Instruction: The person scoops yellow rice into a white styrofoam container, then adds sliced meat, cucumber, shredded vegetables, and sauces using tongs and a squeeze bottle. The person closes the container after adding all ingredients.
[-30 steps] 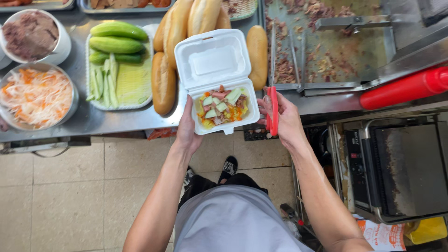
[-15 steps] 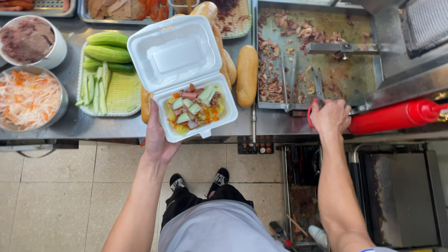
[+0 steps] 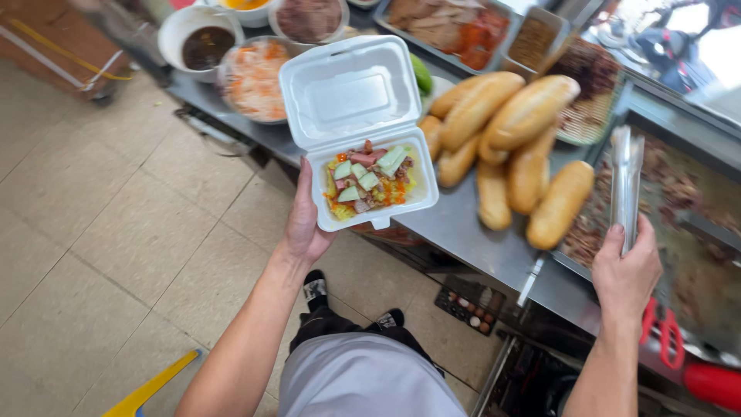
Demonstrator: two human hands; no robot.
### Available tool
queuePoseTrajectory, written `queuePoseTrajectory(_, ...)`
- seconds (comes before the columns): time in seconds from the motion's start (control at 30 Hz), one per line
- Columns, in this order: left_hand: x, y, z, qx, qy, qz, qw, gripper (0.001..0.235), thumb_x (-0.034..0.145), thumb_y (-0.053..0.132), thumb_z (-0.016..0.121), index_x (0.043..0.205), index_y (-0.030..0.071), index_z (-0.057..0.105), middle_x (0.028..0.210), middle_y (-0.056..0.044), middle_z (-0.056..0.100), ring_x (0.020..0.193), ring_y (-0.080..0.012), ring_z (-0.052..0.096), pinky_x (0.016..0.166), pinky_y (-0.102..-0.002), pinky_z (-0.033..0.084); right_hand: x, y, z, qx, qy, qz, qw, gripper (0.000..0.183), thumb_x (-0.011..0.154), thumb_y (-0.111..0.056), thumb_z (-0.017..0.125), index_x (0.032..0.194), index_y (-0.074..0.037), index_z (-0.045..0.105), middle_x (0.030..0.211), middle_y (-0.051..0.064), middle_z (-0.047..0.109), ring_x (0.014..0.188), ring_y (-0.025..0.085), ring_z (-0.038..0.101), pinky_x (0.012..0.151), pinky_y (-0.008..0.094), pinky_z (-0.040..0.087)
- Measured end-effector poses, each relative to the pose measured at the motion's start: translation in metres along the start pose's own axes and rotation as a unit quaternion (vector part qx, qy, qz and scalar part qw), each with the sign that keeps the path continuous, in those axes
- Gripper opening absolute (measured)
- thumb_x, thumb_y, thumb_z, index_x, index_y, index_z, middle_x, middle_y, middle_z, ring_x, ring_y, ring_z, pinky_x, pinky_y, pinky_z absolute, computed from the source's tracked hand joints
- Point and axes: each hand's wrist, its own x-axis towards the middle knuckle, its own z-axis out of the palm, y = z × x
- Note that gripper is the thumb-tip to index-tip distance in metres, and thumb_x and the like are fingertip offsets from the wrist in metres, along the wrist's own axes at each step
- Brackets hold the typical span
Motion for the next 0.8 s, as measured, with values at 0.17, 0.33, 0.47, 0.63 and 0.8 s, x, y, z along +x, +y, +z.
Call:
queuePoseTrajectory(0.17, -0.036, 0.084, -0.061, 0.052, 0.052, 0.101, 0.992, 0.074, 0.102, 0.061, 0.036, 0.156, 0.011, 0.036, 0.153, -0.011, 0.049, 0.143, -0.0261, 0.048, 0.117, -0.047, 0.046, 0.028, -0.204, 0.033, 0.125, -0.116, -0.057, 0.984, 0.046, 0.101, -0.025, 0.068, 0.144, -0.009, 0.063, 0.126, 0.018, 0.072, 0.109, 0.033, 0.072, 0.095, 0.041, 0.054)
queuePoseTrajectory(0.33, -0.059, 0.158, -0.120, 0.038, 0.081, 0.156, 0.984, 0.073, 0.103, 0.060, 0.034, 0.158, 0.011, 0.033, 0.156, -0.010, 0.046, 0.145, -0.0247, 0.046, 0.119, -0.046, 0.043, 0.050, -0.375, 0.127, 0.123, -0.172, -0.209, 0.955, 0.040, 0.095, -0.030, 0.076, 0.131, -0.012, 0.072, 0.111, 0.014, 0.076, 0.097, 0.032, 0.073, 0.087, 0.043, 0.055)
queuePoseTrajectory(0.47, -0.060, 0.193, -0.159, 0.024, 0.087, 0.174, 0.981, 0.073, 0.105, 0.059, 0.035, 0.158, 0.010, 0.034, 0.157, -0.011, 0.046, 0.146, -0.0248, 0.046, 0.121, -0.044, 0.042, 0.070, -0.458, 0.212, 0.059, -0.188, -0.190, 0.962, 0.038, 0.091, -0.031, 0.074, 0.126, -0.017, 0.074, 0.097, 0.016, 0.073, 0.087, 0.037, 0.070, 0.073, 0.051, 0.053)
queuePoseTrajectory(0.63, -0.046, 0.209, -0.190, -0.010, 0.084, 0.164, 0.983, 0.070, 0.105, 0.056, 0.036, 0.158, 0.011, 0.034, 0.156, -0.010, 0.046, 0.145, -0.0243, 0.046, 0.120, -0.044, 0.042, 0.087, -0.508, 0.252, -0.020, -0.221, -0.187, 0.957, 0.036, 0.091, -0.033, 0.074, 0.126, -0.023, 0.075, 0.082, 0.014, 0.074, 0.067, 0.030, 0.067, 0.061, 0.046, 0.052)
queuePoseTrajectory(0.8, -0.026, 0.217, -0.210, -0.041, 0.069, 0.157, 0.984, 0.069, 0.107, 0.054, 0.037, 0.159, 0.010, 0.034, 0.158, -0.009, 0.045, 0.145, -0.0239, 0.046, 0.121, -0.043, 0.041, 0.078, -0.498, 0.212, 0.049, -0.244, -0.134, 0.959, 0.029, 0.100, -0.031, 0.070, 0.127, -0.023, 0.075, 0.071, 0.002, 0.075, 0.045, 0.015, 0.051, 0.047, 0.035, 0.044)
